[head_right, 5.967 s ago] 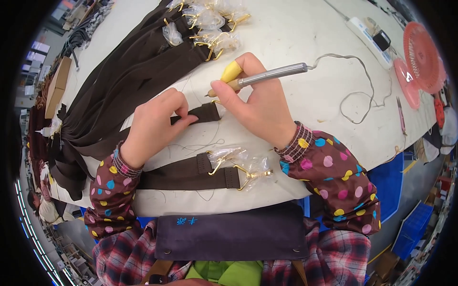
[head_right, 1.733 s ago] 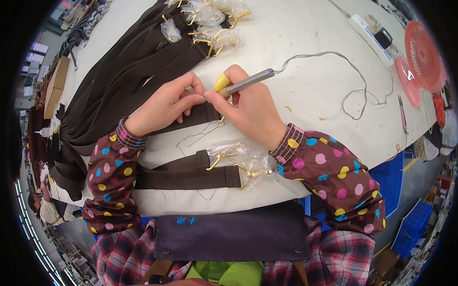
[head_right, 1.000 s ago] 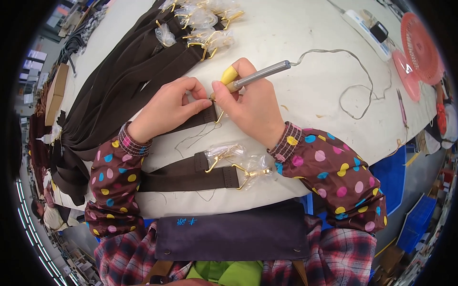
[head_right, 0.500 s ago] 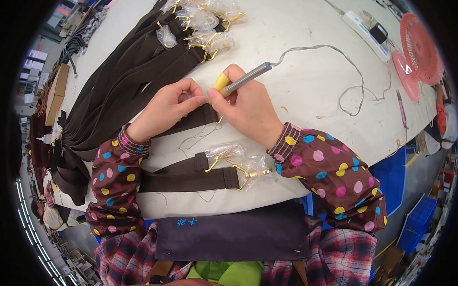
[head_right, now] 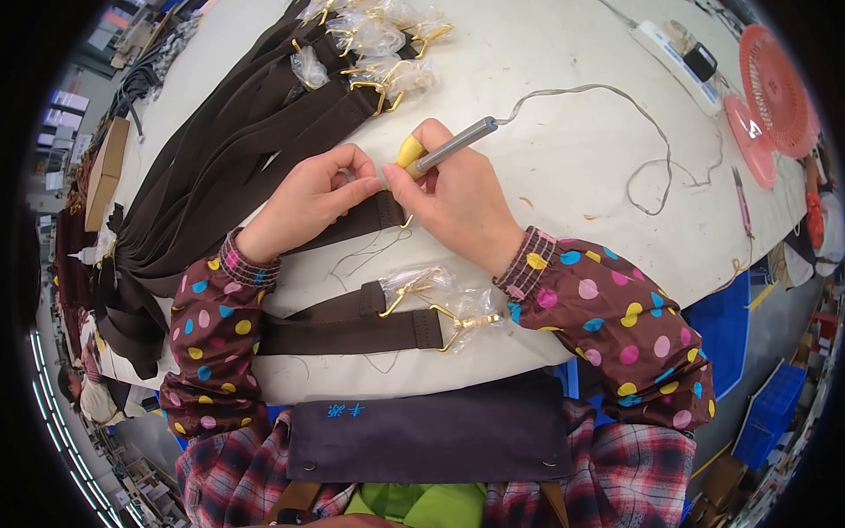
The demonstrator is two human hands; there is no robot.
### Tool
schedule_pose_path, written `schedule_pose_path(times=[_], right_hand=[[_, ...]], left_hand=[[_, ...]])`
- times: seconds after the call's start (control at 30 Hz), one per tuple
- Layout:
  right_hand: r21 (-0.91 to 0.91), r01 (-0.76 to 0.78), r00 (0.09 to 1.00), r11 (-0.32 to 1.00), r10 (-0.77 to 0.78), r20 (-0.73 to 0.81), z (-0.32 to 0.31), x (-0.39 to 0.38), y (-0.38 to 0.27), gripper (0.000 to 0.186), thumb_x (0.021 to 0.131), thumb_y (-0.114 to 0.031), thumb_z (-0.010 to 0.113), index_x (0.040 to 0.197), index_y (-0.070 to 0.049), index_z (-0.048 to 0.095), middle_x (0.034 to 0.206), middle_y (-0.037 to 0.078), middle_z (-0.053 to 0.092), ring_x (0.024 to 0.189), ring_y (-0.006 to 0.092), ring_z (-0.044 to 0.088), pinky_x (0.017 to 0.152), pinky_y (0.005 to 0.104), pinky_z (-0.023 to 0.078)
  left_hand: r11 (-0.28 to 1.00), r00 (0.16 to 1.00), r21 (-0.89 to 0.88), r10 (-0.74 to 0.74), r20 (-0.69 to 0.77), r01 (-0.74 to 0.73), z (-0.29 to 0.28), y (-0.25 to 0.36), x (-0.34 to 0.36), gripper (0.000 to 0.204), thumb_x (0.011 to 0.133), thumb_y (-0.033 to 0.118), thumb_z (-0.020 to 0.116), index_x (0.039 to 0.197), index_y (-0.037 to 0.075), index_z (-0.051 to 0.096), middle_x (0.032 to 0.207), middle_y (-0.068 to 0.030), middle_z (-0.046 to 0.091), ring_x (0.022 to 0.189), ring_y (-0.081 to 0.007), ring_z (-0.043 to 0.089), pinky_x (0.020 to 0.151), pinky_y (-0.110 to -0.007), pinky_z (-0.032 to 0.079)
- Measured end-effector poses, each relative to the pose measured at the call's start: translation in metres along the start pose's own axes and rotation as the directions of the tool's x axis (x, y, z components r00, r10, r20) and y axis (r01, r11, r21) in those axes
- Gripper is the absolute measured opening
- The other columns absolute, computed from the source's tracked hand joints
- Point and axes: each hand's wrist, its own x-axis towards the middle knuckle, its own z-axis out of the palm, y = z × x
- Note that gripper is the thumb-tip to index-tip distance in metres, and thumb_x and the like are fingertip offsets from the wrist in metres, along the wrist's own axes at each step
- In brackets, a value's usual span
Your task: Applying heat to leather bag straps to seal ends or burn holes using a handheld burning tool.
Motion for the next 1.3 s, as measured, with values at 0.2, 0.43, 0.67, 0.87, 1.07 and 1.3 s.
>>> schedule_pose_path(times=[0.2, 0.43, 0.67, 0.87, 1.07, 1.3], right_hand=[[-0.042, 0.010, 1.000, 0.999, -0.010, -0.001, 0.001, 0.001, 0.002, 0.024, 0.085, -0.014, 0.066, 0.087, -0.002, 0.046, 0.065, 0.007, 0.058, 0.054, 0.0124, 0.055, 0.049, 0.0265, 0.043], [0.016, 0.028, 0.999, 0.999, -0.027, -0.038, -0.005, 0.002, -0.004, 0.021, 0.086, -0.015, 0.065, 0.088, -0.002, 0.049, 0.068, 0.007, 0.058, 0.056, 0.0137, 0.055, 0.052, 0.0271, 0.044], [-0.373, 0.364, 0.931, 0.854, -0.318, 0.181, -0.027, -0.001, 0.007, 0.011, 0.088, -0.014, 0.062, 0.092, -0.005, 0.056, 0.080, 0.010, 0.061, 0.068, 0.0283, 0.059, 0.060, 0.0344, 0.047], [-0.336, 0.457, 0.883, 0.824, -0.373, 0.284, -0.026, -0.014, -0.004, 0.009, 0.090, -0.016, 0.058, 0.094, -0.009, 0.055, 0.075, 0.010, 0.060, 0.068, 0.0286, 0.061, 0.056, 0.0359, 0.047], [-0.346, 0.332, 0.901, 0.877, -0.186, 0.393, -0.031, -0.024, -0.015, 0.010, 0.091, -0.006, 0.056, 0.100, -0.007, 0.054, 0.067, 0.005, 0.062, 0.057, 0.0200, 0.064, 0.051, 0.0280, 0.049], [-0.340, 0.373, 0.922, 0.864, -0.303, 0.241, -0.028, -0.020, -0.007, 0.010, 0.089, -0.004, 0.058, 0.099, -0.005, 0.057, 0.075, 0.006, 0.065, 0.059, 0.0164, 0.063, 0.054, 0.0266, 0.049]], left_hand=[[1.000, 1.000, -0.011, -0.002, -0.005, 0.002, -0.001, 0.000, 0.001, 0.019, 0.089, 0.019, 0.062, 0.087, 0.000, 0.058, 0.073, -0.0019, 0.056, 0.060, -0.0077, 0.047, 0.056, -0.025, 0.041], [0.891, 0.926, 0.455, 0.169, -0.336, 0.002, 0.001, 0.002, -0.006, 0.022, 0.086, 0.021, 0.065, 0.097, 0.006, 0.053, 0.085, -0.0062, 0.058, 0.068, -0.0228, 0.060, 0.060, -0.032, 0.047], [0.732, 0.924, 0.596, 0.380, 0.044, -0.329, 0.001, 0.005, -0.043, 0.039, 0.074, 0.019, 0.076, 0.104, 0.007, 0.054, 0.093, -0.0097, 0.054, 0.082, -0.0259, 0.057, 0.072, -0.034, 0.048], [0.977, 0.905, 0.187, 0.011, 0.424, -0.099, -0.006, 0.022, -0.068, 0.031, 0.083, 0.025, 0.069, 0.102, 0.005, 0.057, 0.090, -0.0089, 0.058, 0.083, -0.0258, 0.058, 0.073, -0.035, 0.048], [0.714, 0.898, 0.671, 0.408, -0.167, -0.200, -0.023, 0.013, -0.034, 0.029, 0.080, 0.017, 0.069, 0.104, 0.004, 0.057, 0.096, -0.0103, 0.057, 0.089, -0.0267, 0.058, 0.075, -0.035, 0.048], [0.763, 0.889, 0.643, 0.342, -0.306, -0.072, -0.021, -0.007, 0.009, 0.026, 0.082, 0.022, 0.068, 0.099, 0.005, 0.059, 0.090, -0.0105, 0.058, 0.086, -0.0292, 0.058, 0.071, -0.038, 0.048]])
